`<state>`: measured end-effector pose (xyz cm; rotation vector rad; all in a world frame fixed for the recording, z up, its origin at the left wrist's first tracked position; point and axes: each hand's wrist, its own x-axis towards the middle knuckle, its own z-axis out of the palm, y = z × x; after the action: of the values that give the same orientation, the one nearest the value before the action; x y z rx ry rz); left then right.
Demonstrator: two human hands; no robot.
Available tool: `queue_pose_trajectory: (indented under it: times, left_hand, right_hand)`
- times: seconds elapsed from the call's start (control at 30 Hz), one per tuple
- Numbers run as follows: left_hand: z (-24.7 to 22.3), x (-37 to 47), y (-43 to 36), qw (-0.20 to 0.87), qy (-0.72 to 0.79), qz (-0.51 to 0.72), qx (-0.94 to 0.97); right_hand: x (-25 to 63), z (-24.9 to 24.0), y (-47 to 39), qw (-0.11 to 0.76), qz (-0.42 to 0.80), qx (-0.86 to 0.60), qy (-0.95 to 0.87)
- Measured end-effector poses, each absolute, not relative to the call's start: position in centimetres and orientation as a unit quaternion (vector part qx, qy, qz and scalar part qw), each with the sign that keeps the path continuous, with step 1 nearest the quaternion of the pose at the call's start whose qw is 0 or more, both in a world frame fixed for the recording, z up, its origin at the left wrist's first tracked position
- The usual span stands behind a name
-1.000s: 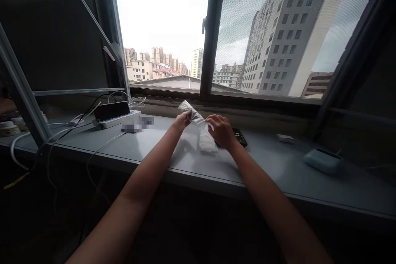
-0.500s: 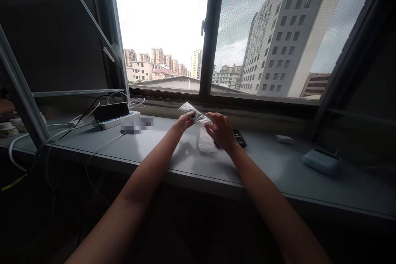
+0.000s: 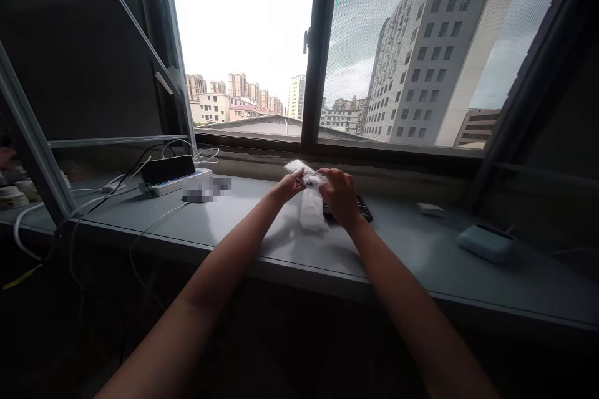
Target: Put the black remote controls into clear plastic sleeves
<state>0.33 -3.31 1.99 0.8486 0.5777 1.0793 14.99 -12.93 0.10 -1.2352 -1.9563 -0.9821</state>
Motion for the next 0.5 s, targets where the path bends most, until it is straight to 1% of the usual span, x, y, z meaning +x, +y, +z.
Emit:
queue_pose_trajectory:
  times: [0.17,0.5]
  left_hand:
    - [2.18,0.46,-3.65,0.742,0.271,0.493,0.364]
    - [2.40,0.29,-4.20,0.763,0.238,0.487,0.354]
  right_hand:
    - [15.19,0.30,-13.13,0.329,-0.365,-0.484,-0.724]
    - [15.42,0.27,-13.07,0.346,-0.368,-0.490,-0.711]
